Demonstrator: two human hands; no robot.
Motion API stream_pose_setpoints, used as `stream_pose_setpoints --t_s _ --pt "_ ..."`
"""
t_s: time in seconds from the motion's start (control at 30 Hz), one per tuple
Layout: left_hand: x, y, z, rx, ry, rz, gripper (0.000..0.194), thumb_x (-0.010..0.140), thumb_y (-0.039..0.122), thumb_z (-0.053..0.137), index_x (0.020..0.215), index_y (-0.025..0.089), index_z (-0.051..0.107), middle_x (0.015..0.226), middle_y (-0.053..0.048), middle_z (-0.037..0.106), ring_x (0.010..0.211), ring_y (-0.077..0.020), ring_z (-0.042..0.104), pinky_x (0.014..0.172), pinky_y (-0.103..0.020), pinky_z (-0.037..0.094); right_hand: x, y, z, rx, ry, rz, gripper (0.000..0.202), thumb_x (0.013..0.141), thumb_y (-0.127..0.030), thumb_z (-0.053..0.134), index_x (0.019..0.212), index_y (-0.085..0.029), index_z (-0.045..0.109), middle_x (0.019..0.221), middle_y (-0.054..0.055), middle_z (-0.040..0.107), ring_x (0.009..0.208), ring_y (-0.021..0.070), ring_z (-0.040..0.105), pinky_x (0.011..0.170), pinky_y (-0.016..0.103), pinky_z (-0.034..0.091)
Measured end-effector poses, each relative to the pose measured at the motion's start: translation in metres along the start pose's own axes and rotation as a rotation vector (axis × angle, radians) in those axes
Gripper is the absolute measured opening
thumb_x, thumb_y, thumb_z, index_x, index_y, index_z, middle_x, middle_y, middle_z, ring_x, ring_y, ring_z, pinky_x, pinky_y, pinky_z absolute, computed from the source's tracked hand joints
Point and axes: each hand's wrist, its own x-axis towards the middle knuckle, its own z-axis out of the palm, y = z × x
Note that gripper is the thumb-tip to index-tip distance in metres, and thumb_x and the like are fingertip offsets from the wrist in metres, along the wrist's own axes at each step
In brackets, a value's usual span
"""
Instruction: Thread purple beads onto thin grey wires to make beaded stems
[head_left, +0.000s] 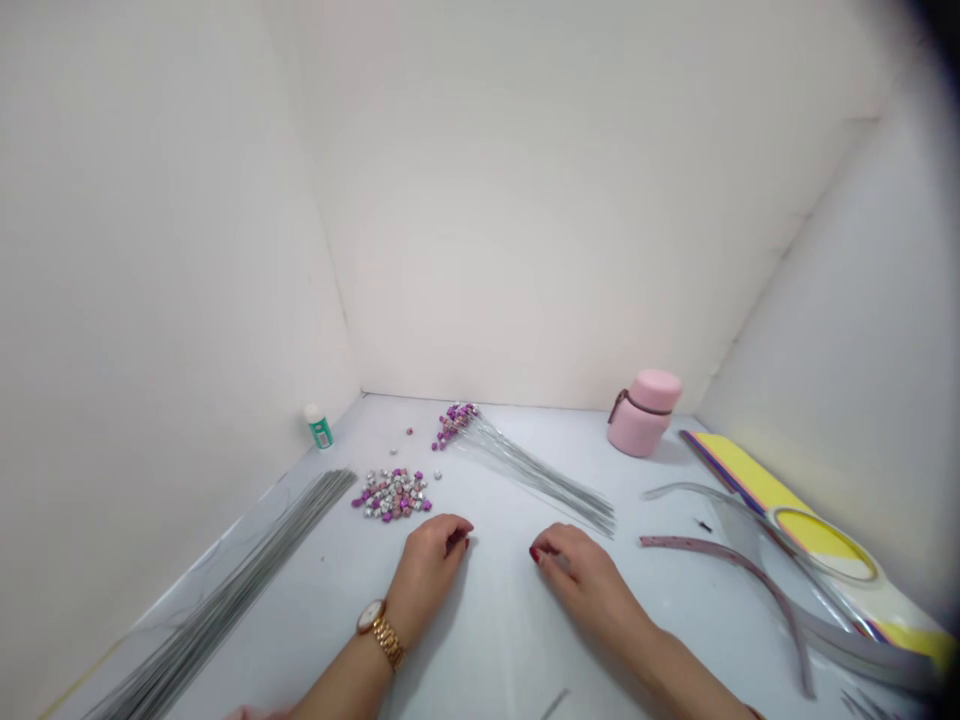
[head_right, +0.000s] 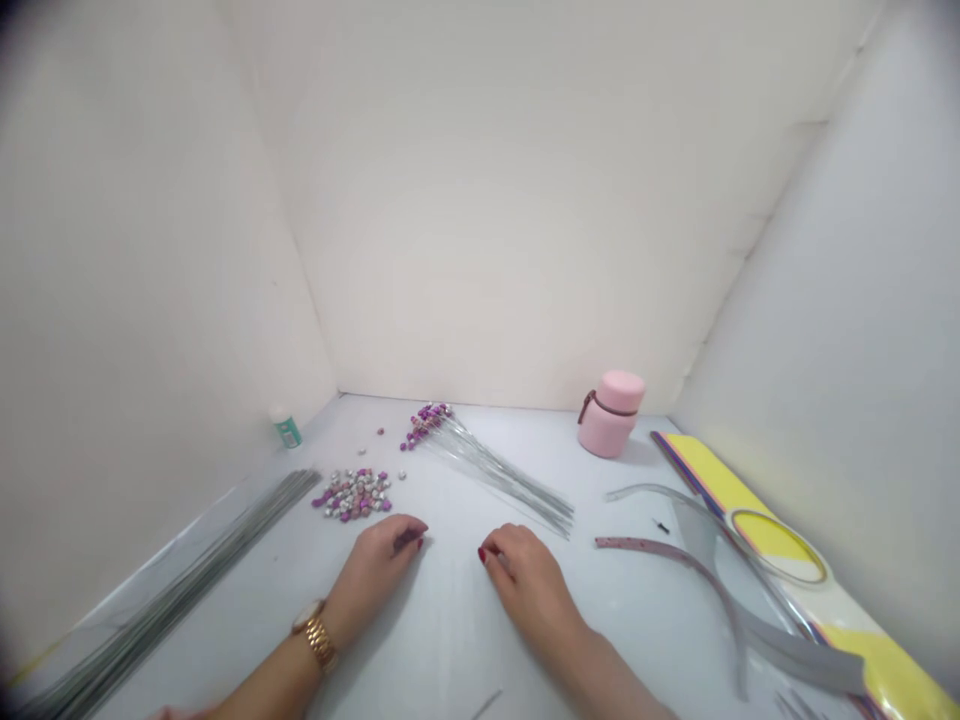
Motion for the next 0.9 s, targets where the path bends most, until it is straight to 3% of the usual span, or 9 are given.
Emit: stream_pose_setpoints --t_s 0.17,0.3,0.43,0.63,0.77,0.9 --pt "-0.015 0.007 -0.002 -0.042 -0.016 -0.002 0.025 0.075 0.015 0.042 0.085 0.022 0.064 0.087 -0.003 0.067 0.082 -0.0181 0.058 0.077 -0.028 0.041 -0.038 -0.026 0.0 0.13 -0.156 -0.055 0.014 0.077 -0.011 0.044 0.076 -0.021 0.054 0.077 -0.001 0.056 0.075 0.014 0.051 0.067 0.024 0.04" --pt "-0.023 0.008 -0.004 -0.079 -0.003 -0.012 0.029 0.076 0.015 0.038 0.09 0.021 0.063 0.091 -0.003 0.067 0.085 -0.0179 0.058 0.079 -0.029 0.041 -0.055 -0.032 -0.005 0.188 -0.259 -0.092 0.016 0.072 -0.014 0.054 0.086 -0.021 0.054 0.089 0.002 0.053 0.084 0.0159 0.049 0.073 0.026 0.039" --pt "-0.026 0.006 -0.005 -0.103 0.014 -0.039 0.026 0.073 0.016 0.043 0.09 0.02 0.062 0.088 -0.004 0.065 0.08 -0.0177 0.057 0.075 -0.028 0.043 -0.061 -0.031 -0.002 0.13 -0.265 -0.104 0.019 0.068 -0.011 0.06 0.082 -0.021 0.054 0.088 0.002 0.052 0.083 0.0166 0.047 0.072 0.028 0.039" --pt "-0.03 0.009 -0.006 -0.151 0.021 -0.105 0.019 0.07 0.02 0.051 0.083 0.021 0.065 0.077 -0.003 0.063 0.073 -0.0182 0.054 0.072 -0.03 0.039 -0.064 -0.037 0.002 -0.027 -0.266 -0.223 0.011 0.076 -0.012 0.055 0.068 -0.018 0.051 0.079 0.003 0.053 0.074 0.0159 0.048 0.065 0.026 0.04" --pt "-0.033 0.014 -0.002 -0.292 -0.002 -0.187 0.018 0.069 0.023 0.055 0.083 0.02 0.064 0.076 -0.002 0.062 0.068 -0.0155 0.054 0.068 -0.027 0.041 -0.066 -0.037 0.001 -0.079 -0.236 -0.307 0.014 0.078 -0.013 0.053 0.066 -0.019 0.049 0.076 0.002 0.053 0.071 0.015 0.048 0.064 0.025 0.041" --pt "-0.04 0.02 0.005 -0.517 -0.055 -0.32 0.021 0.067 0.027 0.06 0.083 0.016 0.06 0.073 -0.001 0.06 0.058 -0.0109 0.054 0.056 -0.022 0.042 -0.069 -0.032 0.007 -0.093 -0.205 -0.296 0.013 0.081 -0.012 0.047 0.069 -0.018 0.047 0.075 0.003 0.053 0.069 0.0152 0.049 0.063 0.026 0.041"
